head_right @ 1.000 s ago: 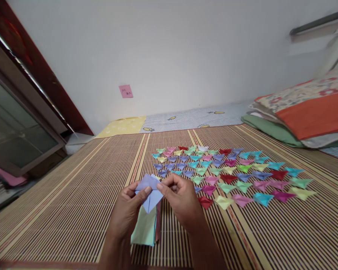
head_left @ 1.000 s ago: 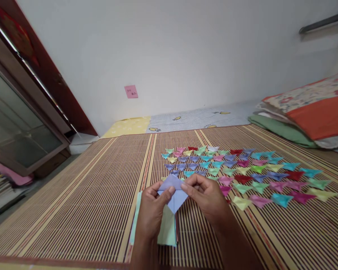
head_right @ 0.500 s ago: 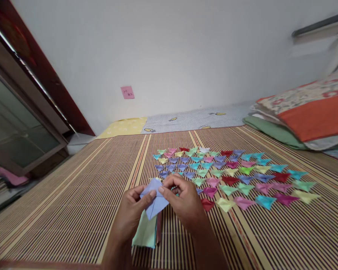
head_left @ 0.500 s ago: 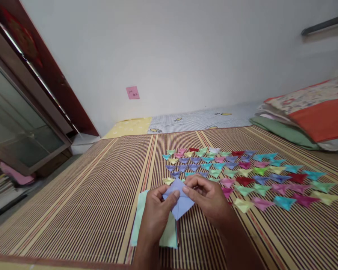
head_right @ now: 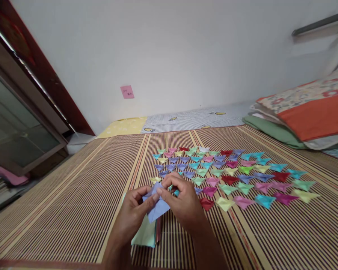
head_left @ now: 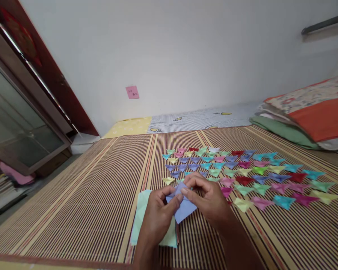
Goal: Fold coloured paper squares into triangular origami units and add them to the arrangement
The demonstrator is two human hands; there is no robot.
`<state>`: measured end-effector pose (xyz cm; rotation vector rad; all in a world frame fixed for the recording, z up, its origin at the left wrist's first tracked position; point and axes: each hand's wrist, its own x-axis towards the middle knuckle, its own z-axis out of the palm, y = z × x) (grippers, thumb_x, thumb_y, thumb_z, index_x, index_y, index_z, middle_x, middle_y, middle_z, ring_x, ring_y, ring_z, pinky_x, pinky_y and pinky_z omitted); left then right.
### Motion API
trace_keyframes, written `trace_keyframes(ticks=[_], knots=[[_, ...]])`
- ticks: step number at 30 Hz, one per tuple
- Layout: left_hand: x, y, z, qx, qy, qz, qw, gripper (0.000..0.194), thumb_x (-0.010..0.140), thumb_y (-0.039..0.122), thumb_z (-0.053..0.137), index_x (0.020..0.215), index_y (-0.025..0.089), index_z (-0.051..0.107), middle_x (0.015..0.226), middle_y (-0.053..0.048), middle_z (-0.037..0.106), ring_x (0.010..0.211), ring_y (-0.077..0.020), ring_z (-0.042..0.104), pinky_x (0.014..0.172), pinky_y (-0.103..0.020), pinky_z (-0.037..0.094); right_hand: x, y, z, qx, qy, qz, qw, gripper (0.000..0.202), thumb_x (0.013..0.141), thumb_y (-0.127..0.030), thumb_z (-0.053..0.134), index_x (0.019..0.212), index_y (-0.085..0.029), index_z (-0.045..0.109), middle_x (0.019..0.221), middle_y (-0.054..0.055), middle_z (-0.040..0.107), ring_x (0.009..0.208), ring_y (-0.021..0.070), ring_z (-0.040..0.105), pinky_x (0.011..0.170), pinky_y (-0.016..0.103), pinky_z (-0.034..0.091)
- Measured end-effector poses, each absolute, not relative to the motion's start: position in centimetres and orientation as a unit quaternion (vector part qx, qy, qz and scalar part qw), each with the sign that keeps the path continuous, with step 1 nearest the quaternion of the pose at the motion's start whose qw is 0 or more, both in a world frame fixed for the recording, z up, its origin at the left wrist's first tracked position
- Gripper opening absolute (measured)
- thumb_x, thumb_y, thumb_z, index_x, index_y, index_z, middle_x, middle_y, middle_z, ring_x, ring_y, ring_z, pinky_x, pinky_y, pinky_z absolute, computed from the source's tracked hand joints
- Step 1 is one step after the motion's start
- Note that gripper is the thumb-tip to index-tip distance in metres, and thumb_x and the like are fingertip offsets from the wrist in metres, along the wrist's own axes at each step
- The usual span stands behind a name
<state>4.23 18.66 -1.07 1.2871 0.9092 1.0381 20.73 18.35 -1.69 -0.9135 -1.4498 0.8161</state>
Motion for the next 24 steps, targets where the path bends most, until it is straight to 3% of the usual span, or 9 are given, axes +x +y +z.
trace_keyframes(ticks=[8,16,21,24], knots=[[4.35,18.74,-1.50,0.565,0.412,0.450,0.555,0.032,0.083,0.044,0.077,0.077,0.014,0.066,0.064,0.002,0.052,0.059,-0.0113,0.043,0.054,-0.022,0.035,20.15,18.36,-1.86,-0.400,-0.586,0.339,0.618,0.028,0.084,-0.019,0.068,0.062,-0.022,0.051,0.075,-0.002,0.051,0.074,0.0175,0.052,0.069,0.033,0.040],[4.12,18.62,-1.38,0.557,0.396,0.460,0.566,0.031,0.082,0.042,0.078,0.078,0.013,0.067,0.064,0.003,0.053,0.058,-0.0103,0.043,0.054,-0.021,0.036,20.53,18.30,-1.66,-0.427,-0.611,0.347,0.570,0.027,0.088,-0.026,0.064,0.066,-0.022,0.050,0.074,-0.002,0.050,0.072,0.0176,0.049,0.067,0.032,0.038],[4.19,18.64,-1.29,0.529,0.399,0.487,0.569,0.029,0.079,0.040,0.081,0.077,0.014,0.068,0.065,0.002,0.057,0.057,-0.0101,0.047,0.053,-0.020,0.039,20.79,18.31,-1.77,-0.415,-0.609,0.380,0.560,0.025,0.087,-0.030,0.065,0.067,-0.021,0.055,0.087,0.003,0.056,0.081,0.0194,0.055,0.068,0.031,0.041],[4.44,18.64,-1.08,0.518,0.404,0.505,0.560,0.029,0.076,0.038,0.085,0.076,0.014,0.068,0.064,0.002,0.059,0.056,-0.0099,0.049,0.053,-0.020,0.040,20.56,18.34,-2.12,-0.418,-0.576,0.418,0.565,0.028,0.088,-0.034,0.067,0.066,-0.021,0.054,0.082,0.002,0.058,0.072,0.0176,0.053,0.064,0.030,0.040]])
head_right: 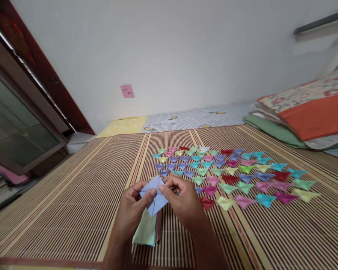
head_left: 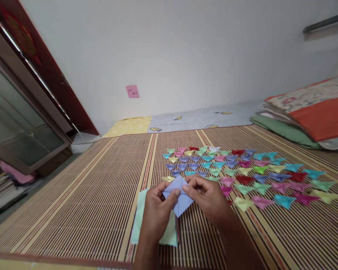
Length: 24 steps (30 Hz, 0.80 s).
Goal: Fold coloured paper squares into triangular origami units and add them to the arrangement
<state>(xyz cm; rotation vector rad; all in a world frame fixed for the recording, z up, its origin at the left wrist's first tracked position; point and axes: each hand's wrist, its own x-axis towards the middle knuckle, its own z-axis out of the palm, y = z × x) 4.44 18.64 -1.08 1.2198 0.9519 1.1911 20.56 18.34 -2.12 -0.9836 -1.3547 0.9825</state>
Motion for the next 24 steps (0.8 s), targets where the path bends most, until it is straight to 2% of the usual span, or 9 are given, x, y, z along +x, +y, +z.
trace_keyframes(ticks=[4,10,14,19,24], knots=[[4.7,18.6,-1.0,0.504,0.411,0.534,0.541,0.028,0.075,0.037,0.085,0.082,0.016,0.066,0.067,0.003,0.063,0.056,-0.0099,0.053,0.053,-0.019,0.044,19.9,18.4,-2.4,-0.430,-0.556,0.411,0.581,0.031,0.089,-0.034,0.067,0.065,-0.021,0.051,0.069,-0.002,0.053,0.063,0.0150,0.046,0.059,0.029,0.037],[5.1,18.5,-0.4,0.479,0.418,0.551,0.540,0.044,0.071,0.035,0.087,0.105,0.018,0.065,0.065,0.005,0.064,0.052,-0.0096,0.054,0.049,-0.018,0.045,19.3,18.3,-2.2,-0.430,-0.553,0.369,0.610,0.030,0.089,-0.028,0.067,0.065,-0.022,0.050,0.071,-0.001,0.056,0.064,0.0150,0.050,0.060,0.029,0.040],[5.2,18.5,-0.1,0.480,0.420,0.537,0.552,0.040,0.066,0.031,0.091,0.095,0.015,0.069,0.068,0.003,0.067,0.056,-0.0102,0.057,0.052,-0.019,0.048,19.3,18.1,-2.0,-0.430,-0.563,0.357,0.609,0.028,0.089,-0.025,0.065,0.066,-0.022,0.050,0.075,0.001,0.060,0.070,0.0171,0.055,0.065,0.030,0.043],[5.2,18.6,-0.2,0.469,0.407,0.520,0.587,0.029,0.061,0.027,0.094,0.071,0.014,0.070,0.056,0.005,0.060,0.050,-0.0077,0.052,0.049,-0.017,0.042,19.7,18.0,-1.8,-0.430,-0.583,0.341,0.600,0.027,0.088,-0.023,0.066,0.065,-0.022,0.052,0.075,0.000,0.061,0.071,0.0174,0.055,0.067,0.031,0.043],[5.3,18.6,-0.2,0.440,0.382,0.522,0.624,0.031,0.059,0.028,0.095,0.079,0.013,0.075,0.063,0.001,0.069,0.055,-0.0110,0.059,0.056,-0.020,0.048,19.9,18.0,-1.8,-0.421,-0.585,0.341,0.604,0.026,0.090,-0.023,0.065,0.067,-0.022,0.053,0.077,0.001,0.061,0.072,0.0175,0.056,0.067,0.031,0.044]])
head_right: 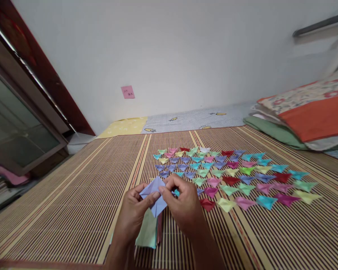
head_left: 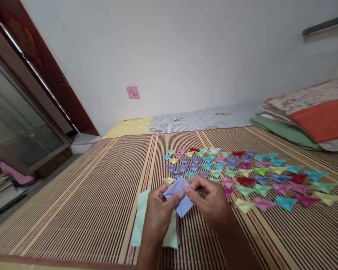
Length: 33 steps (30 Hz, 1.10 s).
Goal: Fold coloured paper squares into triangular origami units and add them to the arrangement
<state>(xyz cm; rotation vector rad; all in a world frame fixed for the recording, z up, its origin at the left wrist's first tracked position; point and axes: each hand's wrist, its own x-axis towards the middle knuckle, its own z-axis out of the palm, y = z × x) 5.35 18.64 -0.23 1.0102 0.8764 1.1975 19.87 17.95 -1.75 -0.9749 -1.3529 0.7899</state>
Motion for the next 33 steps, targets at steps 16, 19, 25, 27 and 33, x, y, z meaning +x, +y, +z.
trace_keyframes(ticks=[16,19,25,27,33], knots=[[5.5,18.5,-1.1,0.439,0.387,0.536,0.608,0.032,0.065,0.031,0.092,0.086,0.011,0.078,0.069,-0.003,0.074,0.060,-0.0157,0.066,0.061,-0.025,0.053,19.4,18.2,-1.8,-0.448,-0.562,0.329,0.613,0.019,0.085,-0.027,0.068,0.073,-0.023,0.054,0.076,0.001,0.062,0.073,0.0192,0.060,0.068,0.033,0.048],[5.5,18.6,-1.3,0.441,0.396,0.541,0.597,0.030,0.068,0.032,0.089,0.088,0.012,0.079,0.070,-0.003,0.074,0.061,-0.0154,0.065,0.062,-0.026,0.053,19.5,18.4,-1.9,-0.452,-0.534,0.376,0.607,0.020,0.083,-0.030,0.070,0.098,-0.021,0.061,0.081,0.002,0.067,0.075,0.0212,0.064,0.068,0.033,0.050],[5.3,18.8,-1.2,0.468,0.427,0.565,0.530,0.021,0.073,0.032,0.085,0.075,0.014,0.075,0.066,0.002,0.063,0.060,-0.0115,0.055,0.058,-0.021,0.045,19.8,18.3,-1.8,-0.451,-0.584,0.419,0.530,0.031,0.091,-0.042,0.061,0.071,-0.019,0.059,0.064,-0.003,0.052,0.060,0.0145,0.049,0.056,0.027,0.039],[5.4,18.7,-1.2,0.468,0.427,0.571,0.522,0.021,0.073,0.032,0.085,0.074,0.014,0.074,0.066,0.003,0.063,0.061,-0.0121,0.054,0.059,-0.021,0.046,19.9,18.2,-1.8,-0.453,-0.583,0.419,0.528,0.031,0.092,-0.043,0.061,0.071,-0.019,0.059,0.063,-0.003,0.050,0.059,0.0142,0.047,0.055,0.027,0.037],[5.6,18.7,-1.4,0.459,0.424,0.584,0.518,0.023,0.073,0.036,0.085,0.079,0.015,0.077,0.072,0.000,0.067,0.064,-0.0145,0.059,0.062,-0.024,0.049,20.8,18.2,-1.7,-0.433,-0.587,0.432,0.530,0.025,0.090,-0.038,0.062,0.073,-0.020,0.063,0.065,-0.002,0.058,0.061,0.0157,0.053,0.058,0.028,0.041]])
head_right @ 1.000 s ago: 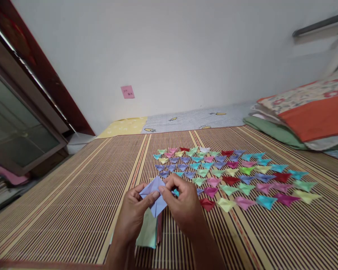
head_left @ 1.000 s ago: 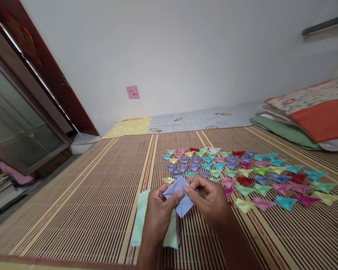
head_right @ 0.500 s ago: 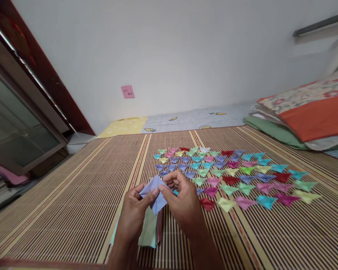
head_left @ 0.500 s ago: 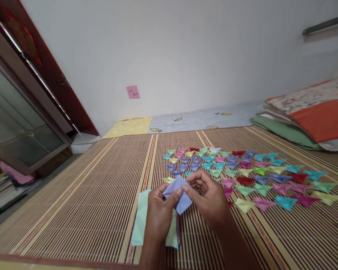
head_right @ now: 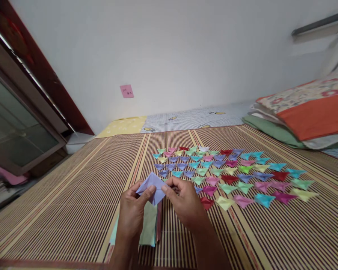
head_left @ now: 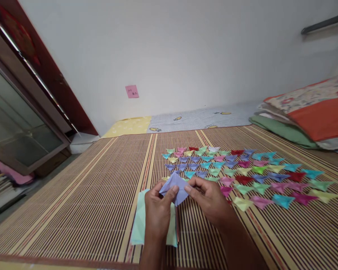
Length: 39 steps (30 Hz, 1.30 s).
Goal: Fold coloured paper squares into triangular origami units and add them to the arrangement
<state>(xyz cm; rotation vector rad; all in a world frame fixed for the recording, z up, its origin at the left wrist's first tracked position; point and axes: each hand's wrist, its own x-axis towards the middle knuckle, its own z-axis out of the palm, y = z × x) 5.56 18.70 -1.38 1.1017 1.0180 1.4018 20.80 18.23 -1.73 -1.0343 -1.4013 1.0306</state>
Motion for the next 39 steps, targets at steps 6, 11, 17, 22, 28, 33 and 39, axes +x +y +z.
trace_keyframes(ticks=[6,11,17,22,28,33,39], knots=[[5.0,19.0,-1.7,0.442,0.433,0.578,0.532,0.027,0.070,0.036,0.088,0.078,0.014,0.076,0.067,0.001,0.063,0.061,-0.0142,0.058,0.059,-0.023,0.048,21.8,18.4,-2.1,-0.444,-0.550,0.432,0.560,0.020,0.089,-0.040,0.067,0.092,-0.020,0.070,0.083,0.003,0.069,0.078,0.0200,0.064,0.073,0.032,0.050],[5.1,18.8,-1.5,0.474,0.431,0.563,0.523,0.025,0.071,0.035,0.087,0.074,0.013,0.074,0.065,0.001,0.063,0.060,-0.0122,0.053,0.057,-0.022,0.045,19.7,18.6,-2.5,-0.410,-0.556,0.466,0.552,0.020,0.088,-0.038,0.071,0.081,-0.019,0.067,0.073,-0.001,0.063,0.069,0.0165,0.058,0.064,0.028,0.047],[4.4,19.0,-1.2,0.516,0.421,0.497,0.556,0.032,0.077,0.043,0.083,0.075,0.012,0.074,0.065,0.000,0.063,0.060,-0.0127,0.051,0.058,-0.023,0.043,19.2,18.8,-3.0,-0.396,-0.537,0.473,0.576,0.025,0.086,-0.039,0.073,0.075,-0.019,0.064,0.066,-0.003,0.057,0.061,0.0144,0.052,0.058,0.026,0.041],[3.1,19.3,-1.5,0.524,0.414,0.479,0.569,0.035,0.073,0.043,0.085,0.065,0.015,0.066,0.062,0.001,0.060,0.061,-0.0132,0.052,0.060,-0.023,0.042,20.2,18.6,-2.8,-0.394,-0.544,0.491,0.555,0.024,0.085,-0.039,0.074,0.076,-0.019,0.064,0.069,-0.002,0.060,0.064,0.0149,0.054,0.061,0.026,0.043],[1.3,19.6,-1.3,0.550,0.431,0.484,0.527,0.035,0.080,0.043,0.079,0.061,0.016,0.067,0.063,-0.001,0.063,0.064,-0.0144,0.055,0.066,-0.024,0.044,22.0,18.7,-2.6,-0.416,-0.531,0.491,0.551,0.027,0.083,-0.041,0.074,0.073,-0.019,0.061,0.066,-0.003,0.056,0.061,0.0141,0.051,0.058,0.026,0.040],[1.6,19.4,-0.8,0.538,0.431,0.498,0.526,0.029,0.073,0.039,0.086,0.090,0.017,0.075,0.082,-0.003,0.071,0.077,-0.0172,0.063,0.071,-0.025,0.048,22.3,18.2,-2.4,-0.419,-0.562,0.495,0.513,0.025,0.082,-0.038,0.072,0.072,-0.019,0.060,0.067,-0.003,0.054,0.062,0.0136,0.050,0.058,0.026,0.038],[3.1,18.9,-1.1,0.535,0.412,0.435,0.596,0.034,0.070,0.037,0.087,0.063,0.017,0.060,0.058,0.004,0.054,0.052,-0.0096,0.046,0.050,-0.020,0.035,20.8,18.0,-2.1,-0.426,-0.594,0.497,0.468,0.027,0.079,-0.034,0.074,0.065,-0.019,0.057,0.061,-0.005,0.048,0.058,0.0117,0.044,0.051,0.023,0.032]])
